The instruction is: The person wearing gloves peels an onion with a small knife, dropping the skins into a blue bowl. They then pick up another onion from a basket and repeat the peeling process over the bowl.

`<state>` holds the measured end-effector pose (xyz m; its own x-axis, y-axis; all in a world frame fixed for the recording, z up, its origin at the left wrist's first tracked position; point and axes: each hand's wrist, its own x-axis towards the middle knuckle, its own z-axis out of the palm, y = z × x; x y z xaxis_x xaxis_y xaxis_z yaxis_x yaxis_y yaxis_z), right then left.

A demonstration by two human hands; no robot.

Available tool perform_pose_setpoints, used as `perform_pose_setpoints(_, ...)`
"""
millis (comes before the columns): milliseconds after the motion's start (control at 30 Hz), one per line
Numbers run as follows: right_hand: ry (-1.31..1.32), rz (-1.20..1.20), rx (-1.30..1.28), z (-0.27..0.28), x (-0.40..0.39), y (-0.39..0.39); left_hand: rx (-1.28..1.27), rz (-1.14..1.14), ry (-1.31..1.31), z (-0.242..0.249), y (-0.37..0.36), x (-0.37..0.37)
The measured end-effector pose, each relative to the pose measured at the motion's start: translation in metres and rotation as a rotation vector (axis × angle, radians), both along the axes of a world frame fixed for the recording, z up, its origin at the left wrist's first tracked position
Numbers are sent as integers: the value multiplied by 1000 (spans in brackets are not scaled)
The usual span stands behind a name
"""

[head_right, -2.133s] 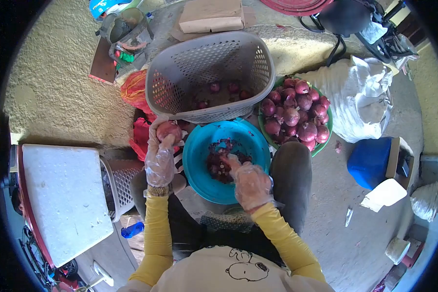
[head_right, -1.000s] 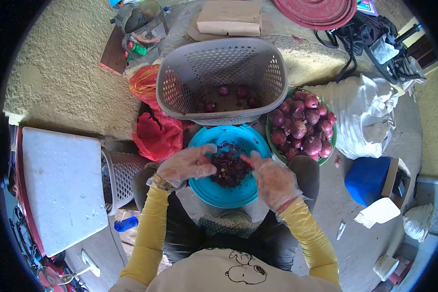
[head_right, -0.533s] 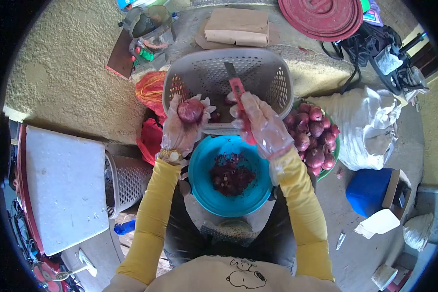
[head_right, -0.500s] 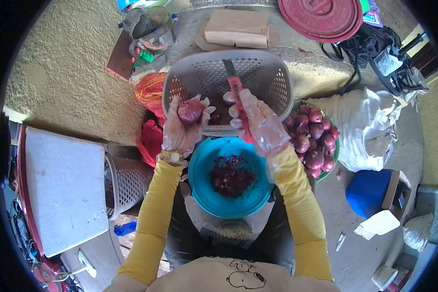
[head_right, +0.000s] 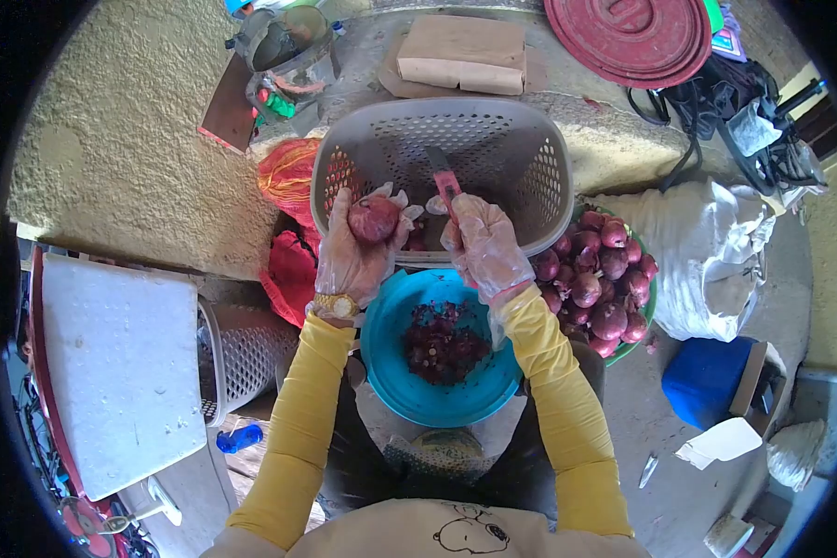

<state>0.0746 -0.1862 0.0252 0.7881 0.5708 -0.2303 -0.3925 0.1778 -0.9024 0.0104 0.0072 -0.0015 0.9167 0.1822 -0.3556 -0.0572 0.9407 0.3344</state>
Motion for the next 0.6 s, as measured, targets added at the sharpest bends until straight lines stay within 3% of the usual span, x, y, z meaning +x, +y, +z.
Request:
perform_pose_setpoints(200,7,63,62,4,2,-2,-53,50,40,1,-3,4)
perform_pose_setpoints(267,50,67,114,8,3,-3,54,67,77,7,-8,3)
perform_pose_setpoints(367,-61,148,19,3,7,-4,219,17,56,15,-11,0)
perform_pose_setpoints(433,-311,134,190,-10,12,4,256,27,84,18,-13,0)
perform_pose_setpoints(467,-310,132,190,-13,13,1,291,41,111,19,-13,0)
perform_pose_setpoints(533,-493,82,-58,-2,13,-4,322,-8,77,15,-9,-2)
perform_pose_setpoints(567,-493,81,-58,6,13,-6,353,-55,40,13,-8,-2)
perform_pose_setpoints(600,-614,143,-273,17,12,-8,353,-56,39,14,-10,-2)
